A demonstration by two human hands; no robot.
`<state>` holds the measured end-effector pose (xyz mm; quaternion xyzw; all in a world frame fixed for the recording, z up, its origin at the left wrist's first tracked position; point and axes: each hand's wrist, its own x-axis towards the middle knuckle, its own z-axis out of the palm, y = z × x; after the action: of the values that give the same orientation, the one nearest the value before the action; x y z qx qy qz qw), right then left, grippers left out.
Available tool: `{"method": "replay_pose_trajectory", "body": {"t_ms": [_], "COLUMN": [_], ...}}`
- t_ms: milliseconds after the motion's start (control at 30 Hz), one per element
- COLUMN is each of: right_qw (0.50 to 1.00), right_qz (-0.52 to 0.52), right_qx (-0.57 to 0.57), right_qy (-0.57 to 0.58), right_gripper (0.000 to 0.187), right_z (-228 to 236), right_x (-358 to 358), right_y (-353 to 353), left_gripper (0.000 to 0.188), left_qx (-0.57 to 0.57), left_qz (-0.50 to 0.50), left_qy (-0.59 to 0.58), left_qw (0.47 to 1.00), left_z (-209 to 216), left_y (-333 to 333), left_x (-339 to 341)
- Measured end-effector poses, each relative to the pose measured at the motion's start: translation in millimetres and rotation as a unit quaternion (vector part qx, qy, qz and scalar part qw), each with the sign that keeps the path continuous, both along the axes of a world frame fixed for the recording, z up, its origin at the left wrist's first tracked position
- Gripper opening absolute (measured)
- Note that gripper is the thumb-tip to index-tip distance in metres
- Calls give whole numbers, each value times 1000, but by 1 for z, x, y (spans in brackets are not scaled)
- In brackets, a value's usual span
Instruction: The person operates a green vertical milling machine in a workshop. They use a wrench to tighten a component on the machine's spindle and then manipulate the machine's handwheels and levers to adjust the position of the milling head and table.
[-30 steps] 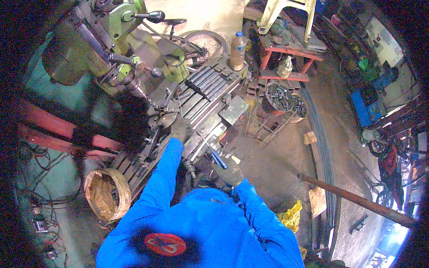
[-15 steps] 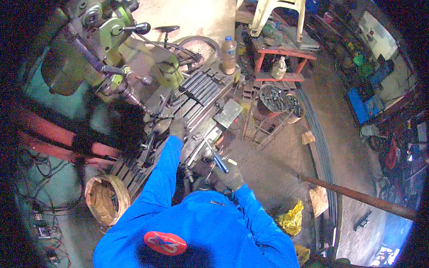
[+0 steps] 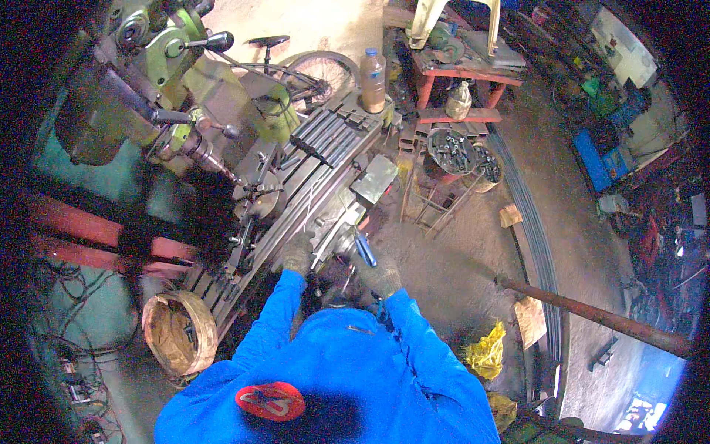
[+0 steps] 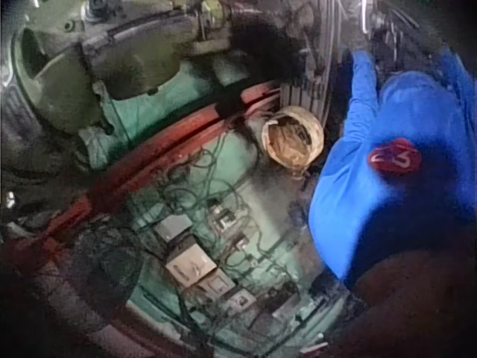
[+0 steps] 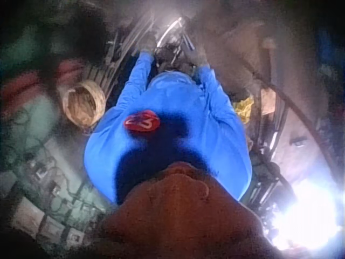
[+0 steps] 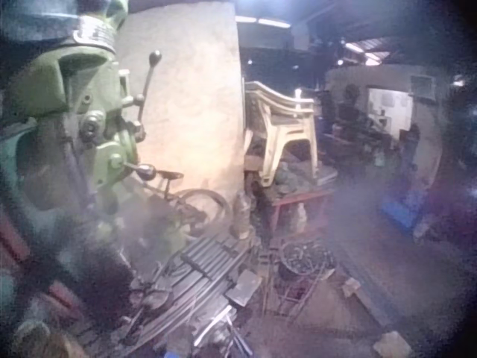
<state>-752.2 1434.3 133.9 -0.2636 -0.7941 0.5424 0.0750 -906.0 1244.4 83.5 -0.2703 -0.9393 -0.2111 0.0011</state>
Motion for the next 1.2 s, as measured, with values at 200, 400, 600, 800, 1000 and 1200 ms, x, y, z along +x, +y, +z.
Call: {"method": "replay_pose_trajectory", "body": {"t_ms": [200, 400, 600, 800, 1000, 1200], "right_qw": [999, 996, 997, 976, 962, 957], "right_qz": [49, 43, 40, 211, 268, 277], "right_qx": [-17, -52, -67, -41, -31, 89], "right_qy": [-12, -64, -28, 12, -35, -2], "right_gripper": [38, 35, 40, 42, 55, 56], "right_z": [3, 8, 1, 88, 141, 109], "right_x": [-10, -12, -15, -56, -123, -152], "right_y": [0, -3, -5, -36, -58, -72], "left_gripper": [26, 26, 25, 28, 28, 28], "left_qx": [26, 4, 269, 183, 193, 186], "left_qz": [2, 6, 163, 335, 270, 251], "left_qy": [-36, -26, -239, -242, -307, -258], "left_qw": [999, 1000, 919, 892, 892, 914], "left_z": [-2, 8, -12, -5, -42, -50], "left_y": [-13, -16, -7, 24, 17, 21], "left_x": [23, 31, 29, -51, -83, -83]}}
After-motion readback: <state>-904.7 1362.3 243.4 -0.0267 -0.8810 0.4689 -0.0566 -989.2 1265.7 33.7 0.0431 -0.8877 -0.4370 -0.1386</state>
